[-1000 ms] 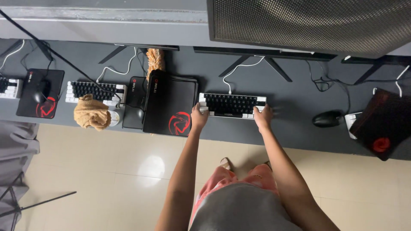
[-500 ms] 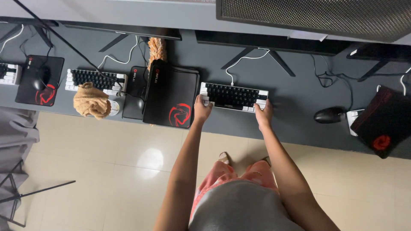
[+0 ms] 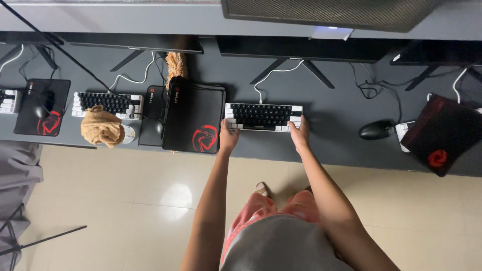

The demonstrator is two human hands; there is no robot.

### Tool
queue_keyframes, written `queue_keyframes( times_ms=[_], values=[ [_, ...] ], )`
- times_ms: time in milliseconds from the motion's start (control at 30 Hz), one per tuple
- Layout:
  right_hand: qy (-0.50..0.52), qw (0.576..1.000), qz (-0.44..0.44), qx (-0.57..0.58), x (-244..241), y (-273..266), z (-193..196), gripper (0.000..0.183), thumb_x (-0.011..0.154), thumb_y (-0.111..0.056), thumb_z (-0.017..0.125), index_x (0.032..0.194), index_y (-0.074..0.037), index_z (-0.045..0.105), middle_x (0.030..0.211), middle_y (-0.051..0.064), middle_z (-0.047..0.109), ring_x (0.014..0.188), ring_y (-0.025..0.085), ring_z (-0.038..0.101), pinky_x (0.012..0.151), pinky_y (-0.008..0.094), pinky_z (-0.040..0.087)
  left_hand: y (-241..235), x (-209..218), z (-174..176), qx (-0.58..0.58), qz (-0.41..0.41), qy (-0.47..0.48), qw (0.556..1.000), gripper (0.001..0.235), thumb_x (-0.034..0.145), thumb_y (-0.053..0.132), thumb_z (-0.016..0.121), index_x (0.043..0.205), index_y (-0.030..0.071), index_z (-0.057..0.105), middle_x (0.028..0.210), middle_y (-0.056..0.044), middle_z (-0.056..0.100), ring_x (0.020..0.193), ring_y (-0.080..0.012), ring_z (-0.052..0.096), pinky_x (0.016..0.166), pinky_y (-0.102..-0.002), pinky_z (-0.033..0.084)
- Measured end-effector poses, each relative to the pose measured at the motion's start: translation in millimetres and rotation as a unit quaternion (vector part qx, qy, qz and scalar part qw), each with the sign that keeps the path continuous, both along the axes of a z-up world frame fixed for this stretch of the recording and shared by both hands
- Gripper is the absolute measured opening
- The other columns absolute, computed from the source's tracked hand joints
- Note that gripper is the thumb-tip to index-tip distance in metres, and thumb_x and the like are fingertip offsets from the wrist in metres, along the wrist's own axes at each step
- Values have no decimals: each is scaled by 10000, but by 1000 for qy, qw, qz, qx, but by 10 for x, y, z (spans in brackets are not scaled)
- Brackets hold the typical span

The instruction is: The person arranges computer accessories on a long desk. They place mouse pads, keyboards, and mice at multiple stations, using a duster and cloth to wipe surfaces between placements. The person repeatedly moves items between stations and a nearby chair, adjusting their positions.

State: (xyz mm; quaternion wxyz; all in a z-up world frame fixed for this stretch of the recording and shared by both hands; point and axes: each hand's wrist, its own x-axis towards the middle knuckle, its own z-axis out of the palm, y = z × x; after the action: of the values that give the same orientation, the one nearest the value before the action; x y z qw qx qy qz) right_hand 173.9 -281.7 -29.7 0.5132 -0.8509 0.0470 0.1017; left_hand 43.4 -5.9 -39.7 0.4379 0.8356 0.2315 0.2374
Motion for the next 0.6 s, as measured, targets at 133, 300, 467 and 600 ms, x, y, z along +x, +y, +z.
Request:
queue_keyframes(
  times_ms=[133,300,467,600],
  values=[
    [-16,999,43,-11,-11,-93,-33,796,927,-347,684,1572,-21,350,1621,192,376,1495,323,366,1200,379,310,-195,-117,154,-85,14,58,995,575,818,88,720,1344,9,503,1389,-209,555,1270,-426,573,1020,-449,511],
    [26,996,82,18,-103,-216,172,822,926,-400,670,1590,-79,307,1638,158,351,1508,297,338,1195,382,305,-550,-151,-522,49,81,17,995,905,843,83,777,1531,-103,220,1567,-386,234,1450,-543,289,1193,-495,307],
    [6,995,94,17,-129,-545,-230,834,920,-368,700,1590,-73,302,1620,181,356,1483,316,361,1177,395,326,-1447,-51,199,22,17,-8,1000,844,848,54,724,1527,-104,250,1572,-409,228,1456,-535,268,1179,-485,299],
    [-18,991,131,13,-164,-983,-3,711,906,-271,690,1528,-92,397,1510,161,515,1297,278,575,1041,377,481,-2092,237,348,7,-97,-24,995,673,872,47,693,1479,-37,413,1504,-280,458,1389,-453,457,1152,-478,408]
  ],
)
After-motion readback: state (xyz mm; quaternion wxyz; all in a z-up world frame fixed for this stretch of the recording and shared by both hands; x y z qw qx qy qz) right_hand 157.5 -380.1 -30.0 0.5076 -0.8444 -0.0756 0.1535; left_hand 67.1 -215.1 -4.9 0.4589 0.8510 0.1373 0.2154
